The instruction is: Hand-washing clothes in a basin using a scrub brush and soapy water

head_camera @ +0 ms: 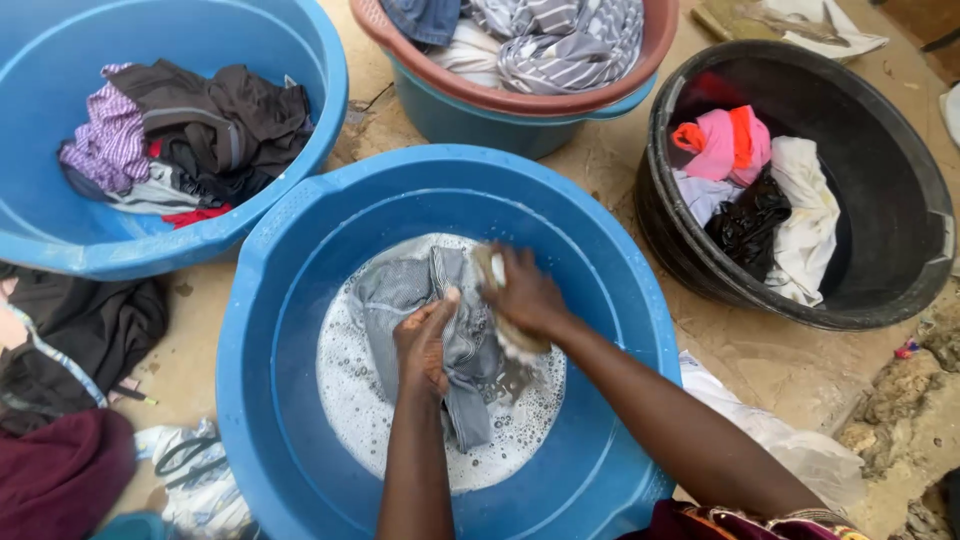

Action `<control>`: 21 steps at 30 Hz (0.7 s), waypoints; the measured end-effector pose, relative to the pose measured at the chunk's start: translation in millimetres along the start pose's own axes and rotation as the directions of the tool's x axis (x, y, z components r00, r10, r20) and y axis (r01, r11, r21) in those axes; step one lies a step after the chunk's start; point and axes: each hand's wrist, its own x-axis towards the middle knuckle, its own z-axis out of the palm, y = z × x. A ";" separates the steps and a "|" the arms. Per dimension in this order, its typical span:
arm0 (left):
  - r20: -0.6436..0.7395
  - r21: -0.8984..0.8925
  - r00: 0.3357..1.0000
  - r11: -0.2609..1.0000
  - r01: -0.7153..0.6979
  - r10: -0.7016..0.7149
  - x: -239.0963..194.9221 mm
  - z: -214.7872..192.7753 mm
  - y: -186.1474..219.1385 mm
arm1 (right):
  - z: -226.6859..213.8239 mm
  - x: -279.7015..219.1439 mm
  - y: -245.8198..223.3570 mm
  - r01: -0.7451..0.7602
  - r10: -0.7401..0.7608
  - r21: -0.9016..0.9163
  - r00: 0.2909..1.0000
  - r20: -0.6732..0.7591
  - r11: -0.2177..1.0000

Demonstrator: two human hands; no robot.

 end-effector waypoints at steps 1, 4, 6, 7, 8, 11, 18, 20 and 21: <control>0.010 0.002 1.000 1.000 -0.002 0.002 -2.7 3.8 4.7 | 8.5 3.5 9.2 -0.005 0.005 0.002 1.000 -0.009 1.000; -0.080 0.178 0.994 0.980 0.088 -0.075 -3.3 2.9 -3.8 | 29.4 6.2 28.9 0.026 -0.012 -0.123 0.994 0.113 0.992; -0.098 0.272 0.919 0.899 -0.343 0.381 22.9 5.7 -25.6 | 14.8 17.8 28.6 0.026 -0.034 0.051 0.989 0.143 0.998; -0.105 0.272 0.917 0.898 -0.346 0.385 18.7 11.6 -15.7 | 7.9 16.5 22.4 0.034 -0.041 0.050 0.989 0.145 0.998; -0.044 0.128 0.912 0.908 -0.399 0.407 14.5 17.3 -6.1 | 1.5 15.0 16.4 -0.030 0.008 0.155 0.990 0.141 0.988; -0.127 -0.148 0.953 0.944 -0.294 0.276 -6.5 23.6 -7.8 | -26.9 -34.0 -19.6 -0.067 0.022 0.290 0.988 0.155 0.955; -0.213 -0.660 0.938 0.748 0.067 -0.272 13.1 23.4 -21.5 | -46.8 -91.4 -60.3 -0.004 -0.114 0.490 0.971 0.211 0.872; -0.254 -0.601 0.918 0.794 0.097 -0.305 85.4 -2.4 -104.8 | -44.3 -95.0 -65.2 0.009 -0.121 0.468 0.970 0.210 0.883; -0.302 -0.540 0.895 0.832 0.124 -0.329 113.1 -19.9 -147.7 | -42.3 -96.1 -68.8 0.028 -0.136 0.447 0.968 0.212 0.894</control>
